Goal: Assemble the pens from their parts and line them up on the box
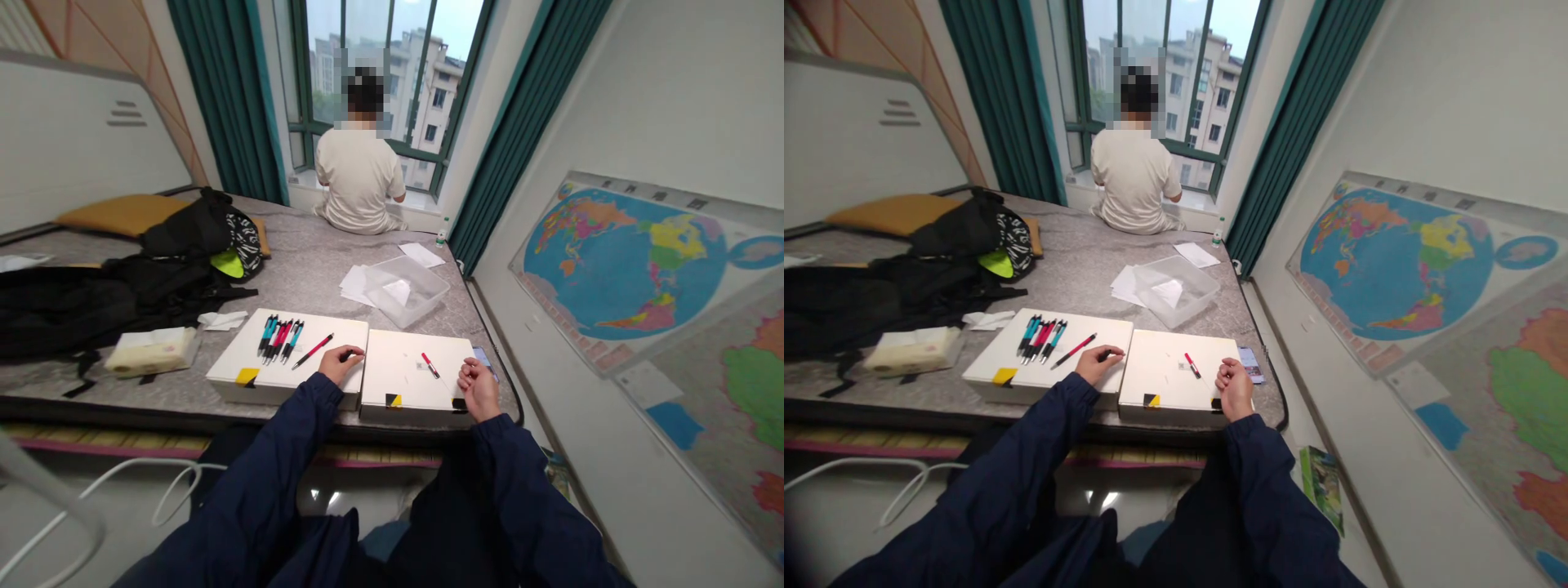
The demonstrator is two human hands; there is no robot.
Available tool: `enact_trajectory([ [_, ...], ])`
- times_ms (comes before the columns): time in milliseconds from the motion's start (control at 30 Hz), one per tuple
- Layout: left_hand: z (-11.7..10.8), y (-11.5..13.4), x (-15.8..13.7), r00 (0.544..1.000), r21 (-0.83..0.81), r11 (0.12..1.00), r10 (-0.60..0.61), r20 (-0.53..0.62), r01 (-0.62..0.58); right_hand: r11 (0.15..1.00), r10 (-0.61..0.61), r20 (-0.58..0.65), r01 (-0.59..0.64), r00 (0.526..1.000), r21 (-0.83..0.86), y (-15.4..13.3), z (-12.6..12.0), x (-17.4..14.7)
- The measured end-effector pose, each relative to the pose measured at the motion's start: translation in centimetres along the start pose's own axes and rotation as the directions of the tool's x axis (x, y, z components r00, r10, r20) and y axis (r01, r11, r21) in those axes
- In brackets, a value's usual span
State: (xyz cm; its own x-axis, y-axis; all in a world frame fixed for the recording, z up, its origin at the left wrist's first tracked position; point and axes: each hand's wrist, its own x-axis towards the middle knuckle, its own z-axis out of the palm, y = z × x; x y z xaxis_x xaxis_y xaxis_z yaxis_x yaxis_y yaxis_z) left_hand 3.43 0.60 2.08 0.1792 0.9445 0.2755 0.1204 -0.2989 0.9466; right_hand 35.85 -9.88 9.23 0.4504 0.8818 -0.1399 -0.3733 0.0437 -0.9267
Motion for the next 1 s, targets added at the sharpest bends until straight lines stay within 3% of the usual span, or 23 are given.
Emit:
enact_trajectory([
  [100, 0.0, -0.1, 0.1, 1.0, 0.011, 1.0, -0.009, -0.006, 0.009, 0.983, -0.017, 0.074, 0.03, 0.997, -0.179, -0.7, 1.0, 0.2],
  [200, 0.0, -0.3, 0.1, 1.0, 0.028, 0.999, -0.02, -0.007, 0.02, 0.895, -0.003, 0.165, 0.076, 0.986, -0.44, -0.7, 2.0, 0.5],
  [267, 0.1, -0.3, 0.1, 1.0, 0.034, 0.999, -0.027, -0.004, 0.027, 0.759, -0.016, 0.234, 0.164, 0.972, -0.63, -0.4, 2.7, 0.9],
  [333, 0.1, -0.2, 0.0, 1.0, 0.039, 0.999, -0.029, -0.001, 0.029, 0.569, -0.031, 0.332, 0.289, 0.943, -0.77, 0.0, 3.5, 1.2],
  [433, 0.1, 0.0, 0.0, 1.0, 0.042, 0.999, -0.023, 0.009, 0.023, 0.296, 0.029, 0.474, 0.446, 0.88, -0.845, 0.7, 5.0, 1.3],
  [500, 0.2, 0.1, 0.0, 1.0, 0.041, 0.999, -0.021, 0.013, 0.02, 0.158, 0.116, 0.499, 0.48, 0.859, -0.863, 1.2, 6.1, 1.2],
  [600, 0.3, 0.2, -0.1, 1.0, 0.048, 0.999, -0.024, 0.014, 0.023, 0.016, 0.205, 0.44, 0.447, 0.874, -0.895, 2.3, 7.5, 0.6],
  [733, 0.3, 0.2, -0.1, 1.0, 0.046, 0.999, -0.015, 0.019, 0.014, -0.041, 0.188, 0.38, 0.394, 0.906, -0.918, 3.9, 8.6, -0.3],
  [833, 0.4, 0.3, -0.2, 1.0, 0.04, 0.999, -0.012, 0.005, 0.012, -0.02, 0.056, 0.4, 0.402, 0.915, -0.916, 4.4, 9.0, -1.2],
  [900, 0.4, 0.5, -0.1, 1.0, 0.041, 0.999, -0.008, -0.004, 0.008, 0.05, -0.061, 0.416, 0.419, 0.907, -0.907, 4.2, 8.8, -1.9],
  [1000, 0.3, 0.7, -0.1, 1.0, 0.044, 0.999, -0.006, -0.001, 0.006, 0.237, -0.207, 0.394, 0.437, 0.895, -0.868, 3.4, 7.5, -2.8],
])
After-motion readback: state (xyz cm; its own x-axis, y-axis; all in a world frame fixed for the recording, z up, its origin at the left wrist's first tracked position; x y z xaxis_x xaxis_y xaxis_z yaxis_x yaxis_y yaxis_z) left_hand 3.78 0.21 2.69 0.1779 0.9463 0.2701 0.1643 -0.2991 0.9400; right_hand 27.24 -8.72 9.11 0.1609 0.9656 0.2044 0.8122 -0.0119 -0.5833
